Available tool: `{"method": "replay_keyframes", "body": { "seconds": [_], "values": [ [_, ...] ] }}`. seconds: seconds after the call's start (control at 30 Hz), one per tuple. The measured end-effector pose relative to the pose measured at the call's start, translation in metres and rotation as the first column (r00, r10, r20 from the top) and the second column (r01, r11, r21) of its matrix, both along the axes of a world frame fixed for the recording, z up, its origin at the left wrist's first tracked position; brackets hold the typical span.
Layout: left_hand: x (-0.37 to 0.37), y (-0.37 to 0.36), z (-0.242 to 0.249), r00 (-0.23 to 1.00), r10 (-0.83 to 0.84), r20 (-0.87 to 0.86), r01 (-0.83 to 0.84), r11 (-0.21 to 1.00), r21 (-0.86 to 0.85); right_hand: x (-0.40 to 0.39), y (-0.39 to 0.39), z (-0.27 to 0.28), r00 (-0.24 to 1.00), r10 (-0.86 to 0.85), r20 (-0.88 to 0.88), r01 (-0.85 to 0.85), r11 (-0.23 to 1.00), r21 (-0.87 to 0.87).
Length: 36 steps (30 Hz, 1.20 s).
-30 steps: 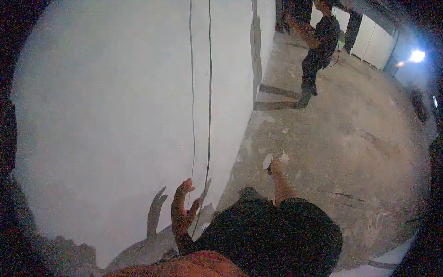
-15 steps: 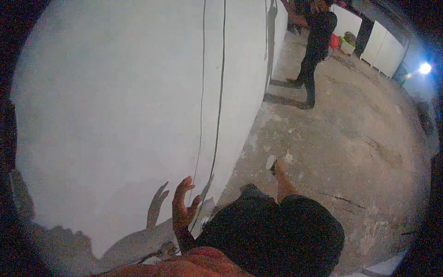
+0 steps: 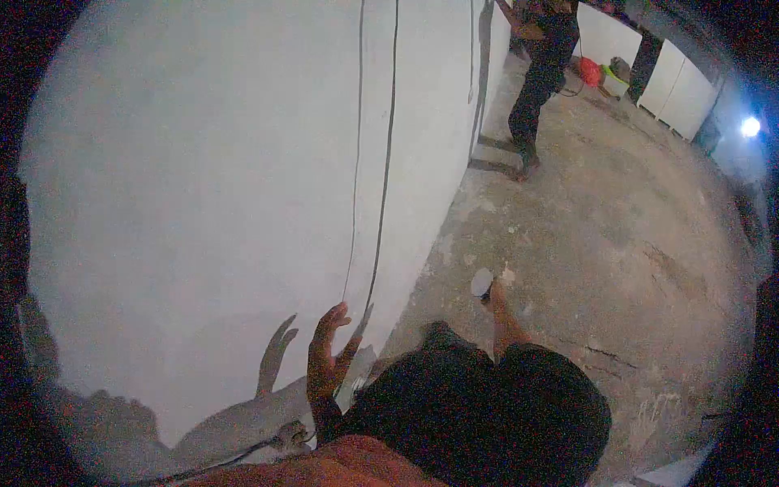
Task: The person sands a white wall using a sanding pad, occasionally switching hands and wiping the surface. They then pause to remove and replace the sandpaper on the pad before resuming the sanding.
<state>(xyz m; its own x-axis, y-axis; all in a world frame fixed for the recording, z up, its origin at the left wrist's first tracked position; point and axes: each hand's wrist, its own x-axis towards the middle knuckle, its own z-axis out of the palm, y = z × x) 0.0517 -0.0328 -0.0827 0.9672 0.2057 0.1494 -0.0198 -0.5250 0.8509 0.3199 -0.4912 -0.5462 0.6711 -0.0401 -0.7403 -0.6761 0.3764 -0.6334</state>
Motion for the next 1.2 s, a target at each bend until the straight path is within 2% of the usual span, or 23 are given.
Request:
{"method": "replay_keyframes", "body": {
  "seconds": [0.1,0.17,0.2,0.27,0.33,0.37,0.43,0.5,0.57,0.6,0.63,0.67,0.7,0.77,0.83,0.9,0.93,0.97,1.0,1.07,1.1,1.17,1.2],
  "values": [
    [0.006,-0.007,0.013,0.999,0.0,-0.047,-0.003,0.998,-0.066,-0.001,-0.019,-0.007,0.995,-0.043,-0.093,0.04,0.999,-0.034],
    [0.01,-0.007,0.011,0.998,-0.046,-0.036,0.046,0.999,-0.003,0.0,-0.037,-0.038,0.995,-0.094,0.015,0.09,0.981,0.173],
    [0.008,-0.006,0.012,0.997,-0.064,-0.03,0.064,0.998,-0.01,-0.031,-0.037,-0.005,0.996,-0.082,-0.016,0.084,0.981,0.175],
    [0.013,-0.01,0.02,0.998,-0.065,-0.005,0.065,0.998,0.024,-0.041,0.005,0.081,0.994,-0.105,0.023,0.096,0.965,0.243],
    [0.022,-0.019,0.036,0.996,-0.083,0.031,0.081,0.995,0.055,-0.043,0.013,0.118,0.989,-0.147,0.035,0.129,0.943,0.308],
    [0.026,-0.022,0.039,0.996,-0.087,0.026,0.085,0.995,0.061,-0.041,0.016,0.13,0.979,-0.196,0.055,0.162,0.914,0.371],
    [0.031,-0.028,0.045,0.995,-0.096,0.012,0.095,0.993,0.071,-0.034,0.024,0.153,0.974,-0.221,0.049,0.187,0.908,0.375],
    [0.033,-0.029,0.046,0.99,-0.123,0.07,0.108,0.976,0.192,-0.017,0.04,0.162,0.969,-0.244,0.042,0.21,0.899,0.383],
    [0.034,-0.036,0.054,0.992,-0.115,0.042,0.108,0.982,0.155,0.005,0.053,0.162,0.906,-0.418,0.072,0.32,0.786,0.529],
    [0.033,-0.042,0.061,0.994,-0.106,0.025,0.102,0.988,0.113,0.008,0.055,0.165,0.907,-0.416,0.062,0.323,0.785,0.529],
    [0.035,-0.048,0.065,0.994,-0.106,0.025,0.102,0.988,0.116,0.018,0.057,0.169,0.909,-0.39,0.148,0.228,0.761,0.608],
    [0.033,-0.049,0.048,0.994,-0.102,0.033,0.096,0.986,0.139,0.031,0.069,0.158,0.893,-0.374,0.249,0.113,0.724,0.681],
    [0.032,-0.053,0.049,0.995,-0.096,0.026,0.091,0.983,0.157,0.036,0.078,0.181,0.892,-0.376,0.249,0.111,0.719,0.686],
    [0.034,-0.057,0.046,0.994,-0.103,0.036,0.096,0.982,0.163,0.036,0.11,0.267,0.894,-0.394,0.212,0.158,0.722,0.674],
    [0.038,-0.069,0.036,0.993,-0.109,0.041,0.1,0.98,0.169,0.056,0.116,0.272,0.9,-0.362,0.242,0.096,0.707,0.7],
    [0.055,-0.081,0.018,0.991,-0.129,0.04,0.132,0.987,-0.09,0.075,0.123,0.288,0.908,-0.322,0.269,0.033,0.694,0.719],
    [0.069,-0.081,0.01,0.992,-0.123,0.035,0.125,0.988,-0.089,0.088,0.133,0.3,0.905,-0.285,0.315,0.003,0.747,0.665],
    [0.086,-0.079,0.004,0.991,-0.127,-0.043,0.119,0.982,-0.149,0.101,0.145,0.314,0.902,-0.243,0.358,-0.026,0.796,0.605],
    [0.097,-0.079,-0.006,0.984,-0.134,-0.118,0.108,0.973,-0.203,0.105,0.155,0.328,0.905,-0.237,0.354,-0.03,0.794,0.607],
    [0.116,-0.084,-0.035,0.982,-0.126,-0.144,0.087,0.964,-0.252,0.109,0.168,0.355,0.822,-0.097,0.561,-0.175,0.894,0.412],
    [0.125,-0.088,-0.045,0.978,-0.129,-0.165,0.074,0.95,-0.304,0.113,0.175,0.364,0.823,-0.089,0.561,-0.185,0.891,0.414],
    [0.139,-0.094,-0.062,0.979,-0.107,-0.173,0.052,0.953,-0.297,0.121,0.191,0.376,0.812,-0.031,0.582,-0.249,0.885,0.394],
    [0.146,-0.096,-0.065,0.989,-0.084,-0.12,0.05,0.964,-0.26,0.123,0.199,0.384,0.818,-0.01,0.574,-0.263,0.882,0.39]
  ]
}}
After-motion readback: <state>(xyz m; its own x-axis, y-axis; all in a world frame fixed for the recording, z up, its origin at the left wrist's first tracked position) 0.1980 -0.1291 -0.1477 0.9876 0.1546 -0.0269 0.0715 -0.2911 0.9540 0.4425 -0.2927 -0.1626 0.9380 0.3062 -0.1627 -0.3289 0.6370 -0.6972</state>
